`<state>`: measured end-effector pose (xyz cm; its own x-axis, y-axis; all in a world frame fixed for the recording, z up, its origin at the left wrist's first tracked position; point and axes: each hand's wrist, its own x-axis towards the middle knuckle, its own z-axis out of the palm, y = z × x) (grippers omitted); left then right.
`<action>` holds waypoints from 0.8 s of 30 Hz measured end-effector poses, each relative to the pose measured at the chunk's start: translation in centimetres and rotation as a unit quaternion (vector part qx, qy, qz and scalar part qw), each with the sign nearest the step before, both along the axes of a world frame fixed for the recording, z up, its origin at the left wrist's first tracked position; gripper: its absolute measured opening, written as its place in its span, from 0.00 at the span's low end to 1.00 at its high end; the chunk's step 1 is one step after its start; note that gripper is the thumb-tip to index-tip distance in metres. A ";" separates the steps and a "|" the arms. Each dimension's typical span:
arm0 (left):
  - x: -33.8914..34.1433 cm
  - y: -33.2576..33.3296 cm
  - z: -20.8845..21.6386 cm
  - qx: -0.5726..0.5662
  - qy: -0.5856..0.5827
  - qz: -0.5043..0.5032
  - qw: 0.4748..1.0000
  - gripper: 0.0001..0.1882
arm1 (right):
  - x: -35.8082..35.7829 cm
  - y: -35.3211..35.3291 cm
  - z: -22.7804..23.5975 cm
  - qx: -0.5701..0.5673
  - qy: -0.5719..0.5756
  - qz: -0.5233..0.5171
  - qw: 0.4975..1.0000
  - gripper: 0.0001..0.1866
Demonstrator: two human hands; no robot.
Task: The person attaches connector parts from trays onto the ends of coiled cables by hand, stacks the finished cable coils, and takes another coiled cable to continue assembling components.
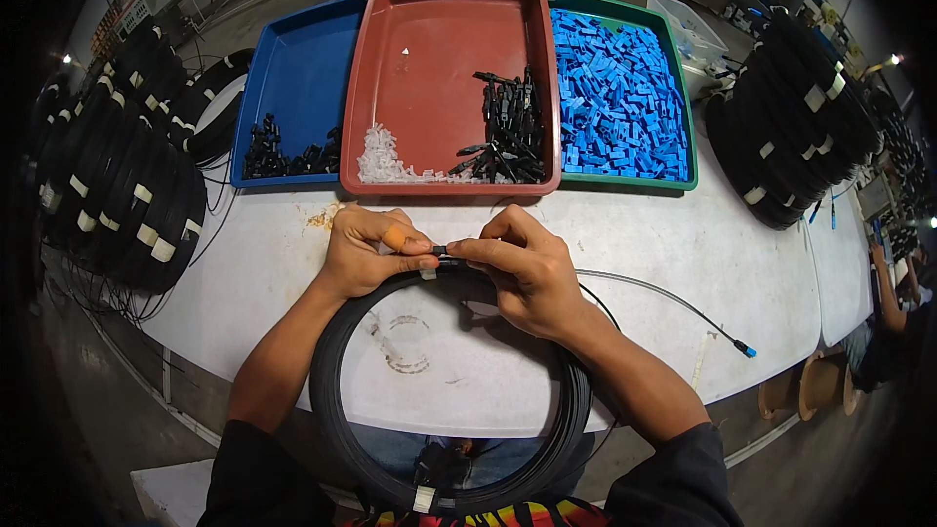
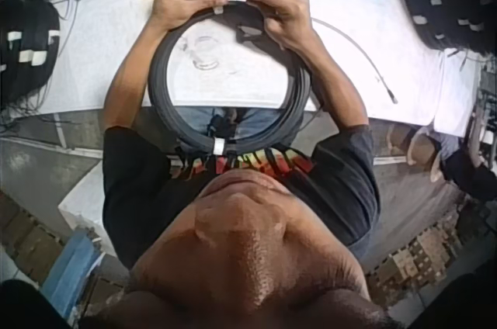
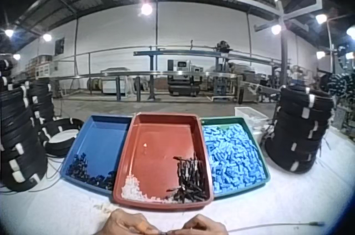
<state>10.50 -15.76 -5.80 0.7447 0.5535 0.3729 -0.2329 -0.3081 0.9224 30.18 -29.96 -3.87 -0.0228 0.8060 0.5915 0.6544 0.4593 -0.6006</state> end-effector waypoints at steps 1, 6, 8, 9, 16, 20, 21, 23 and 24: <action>0.0 0.0 0.1 0.034 0.001 0.009 0.999 0.08 | 0.0 0.0 0.0 0.001 0.000 0.000 1.000 0.24; -0.1 0.0 0.1 0.062 -0.007 0.023 0.998 0.08 | -0.1 0.0 0.0 0.004 -0.003 0.000 1.000 0.22; -0.1 0.0 0.0 0.063 0.001 0.024 0.998 0.09 | 0.0 0.1 -0.1 0.006 -0.004 0.001 1.000 0.22; -0.1 0.0 -0.1 0.063 0.001 0.024 0.998 0.09 | 0.1 0.1 -0.2 0.007 -0.005 0.003 1.000 0.22; 0.0 -0.1 0.0 0.052 -0.007 0.024 0.998 0.08 | 0.1 0.1 -0.1 -0.005 0.011 0.008 1.000 0.23; -0.1 -0.1 0.1 0.070 0.007 0.034 0.997 0.08 | 0.1 0.1 -0.1 -0.006 0.006 0.006 1.000 0.23; -0.1 -0.1 0.2 0.070 0.007 0.034 0.997 0.08 | 0.1 0.1 -0.1 -0.007 0.000 0.006 1.000 0.23; 0.0 -0.2 0.4 0.175 -0.015 0.068 0.982 0.08 | 0.1 0.2 -0.1 -0.007 0.001 0.005 1.000 0.23; 0.1 -0.2 0.4 0.175 -0.015 0.068 0.982 0.08 | 0.1 0.2 0.0 -0.006 0.001 0.004 1.000 0.22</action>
